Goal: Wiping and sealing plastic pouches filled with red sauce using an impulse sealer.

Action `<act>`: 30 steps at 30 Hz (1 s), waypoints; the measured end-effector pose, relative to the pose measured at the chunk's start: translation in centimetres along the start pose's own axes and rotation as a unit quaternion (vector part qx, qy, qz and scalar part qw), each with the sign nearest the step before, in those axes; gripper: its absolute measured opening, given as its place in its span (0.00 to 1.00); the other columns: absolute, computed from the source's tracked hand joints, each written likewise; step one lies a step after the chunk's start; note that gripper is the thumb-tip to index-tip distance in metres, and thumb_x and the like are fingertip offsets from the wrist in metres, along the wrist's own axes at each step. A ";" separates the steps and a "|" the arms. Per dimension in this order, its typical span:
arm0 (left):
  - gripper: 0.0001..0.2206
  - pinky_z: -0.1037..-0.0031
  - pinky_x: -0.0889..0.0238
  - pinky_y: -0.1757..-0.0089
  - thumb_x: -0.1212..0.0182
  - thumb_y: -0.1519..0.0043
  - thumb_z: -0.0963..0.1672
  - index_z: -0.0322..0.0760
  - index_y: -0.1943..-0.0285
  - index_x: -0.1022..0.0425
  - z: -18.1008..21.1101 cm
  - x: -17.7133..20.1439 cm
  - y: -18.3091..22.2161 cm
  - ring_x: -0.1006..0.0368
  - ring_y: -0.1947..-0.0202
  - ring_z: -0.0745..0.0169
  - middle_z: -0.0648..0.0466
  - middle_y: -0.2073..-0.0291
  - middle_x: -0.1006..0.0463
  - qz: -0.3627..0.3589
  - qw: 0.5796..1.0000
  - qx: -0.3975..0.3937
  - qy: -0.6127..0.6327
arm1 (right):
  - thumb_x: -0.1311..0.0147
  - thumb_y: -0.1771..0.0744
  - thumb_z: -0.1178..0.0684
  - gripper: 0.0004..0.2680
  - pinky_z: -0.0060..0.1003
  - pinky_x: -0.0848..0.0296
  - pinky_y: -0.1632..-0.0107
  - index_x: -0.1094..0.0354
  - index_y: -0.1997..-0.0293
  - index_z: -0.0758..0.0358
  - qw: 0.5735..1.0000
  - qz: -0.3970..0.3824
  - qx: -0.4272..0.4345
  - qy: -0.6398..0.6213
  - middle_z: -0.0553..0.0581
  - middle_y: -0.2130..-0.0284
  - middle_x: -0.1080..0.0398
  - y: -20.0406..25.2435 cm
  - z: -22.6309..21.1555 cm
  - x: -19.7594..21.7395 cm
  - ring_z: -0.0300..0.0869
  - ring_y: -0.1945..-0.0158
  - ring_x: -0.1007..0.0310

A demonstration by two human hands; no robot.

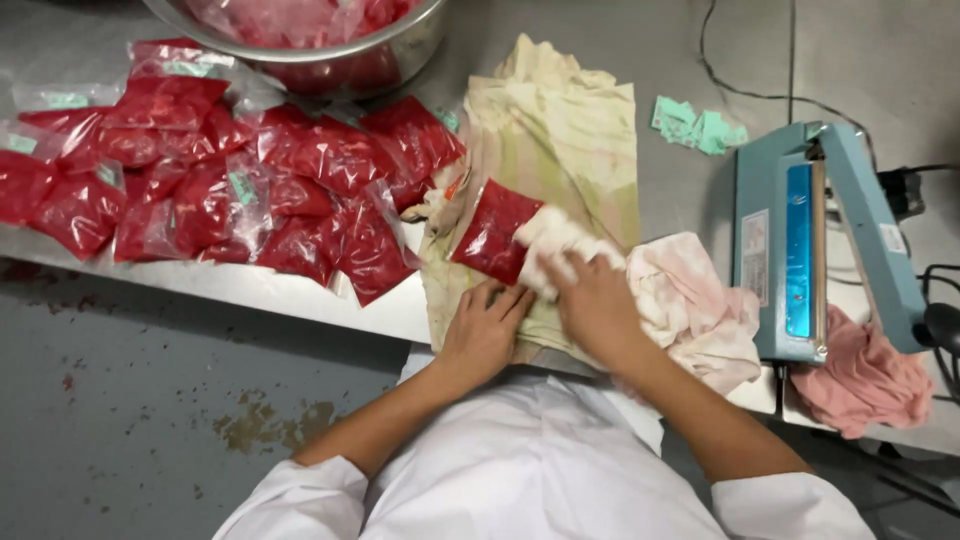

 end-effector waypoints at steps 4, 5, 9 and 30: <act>0.15 0.56 0.42 0.51 0.44 0.43 0.40 0.40 0.47 0.21 -0.2 -3.0 1.2 0.35 0.45 0.43 0.51 0.50 0.24 -0.016 1.000 -0.016 -0.021 | 0.50 0.36 0.54 0.16 0.45 0.34 0.64 0.29 0.42 0.48 0.992 0.073 0.078 0.061 0.60 0.47 0.32 2.1 -2.9 1.0 0.55 0.54 0.32; 0.17 0.54 0.43 0.50 0.44 0.42 0.40 0.39 0.43 0.22 0.0 -2.4 1.3 0.35 0.45 0.44 0.50 0.48 0.24 -0.026 0.999 -0.006 -0.031 | 0.49 0.36 0.54 0.18 0.47 0.33 0.65 0.29 0.38 0.48 0.992 0.081 0.071 0.065 0.61 0.49 0.31 1.3 -2.8 1.4 0.56 0.55 0.32; 0.19 0.54 0.44 0.50 0.44 0.42 0.40 0.37 0.41 0.23 0.1 -1.8 0.7 0.36 0.45 0.44 0.49 0.47 0.24 -0.049 0.998 -0.007 -0.030 | 0.48 0.35 0.51 0.18 0.49 0.33 0.63 0.30 0.37 0.51 0.997 0.055 0.022 0.056 0.61 0.50 0.33 -4.3 0.6 -0.8 0.57 0.55 0.34; 0.08 0.72 0.32 0.72 0.38 0.46 0.45 0.41 0.64 0.30 -1.6 -7.2 -4.2 0.26 0.72 0.56 0.54 0.71 0.29 -0.013 0.985 0.050 -0.167 | 0.50 0.30 0.40 0.29 0.72 0.53 0.37 0.58 0.21 0.60 0.971 -0.032 -0.217 -0.098 0.75 0.31 0.49 -1.2 5.8 -0.8 0.71 0.30 0.54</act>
Point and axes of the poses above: each hand's wrist, its own y-axis away from the middle knuckle, its own x-axis out of the back of the hand, z = x × y, the point moved 7 cm from there along -y, towards the middle knuckle
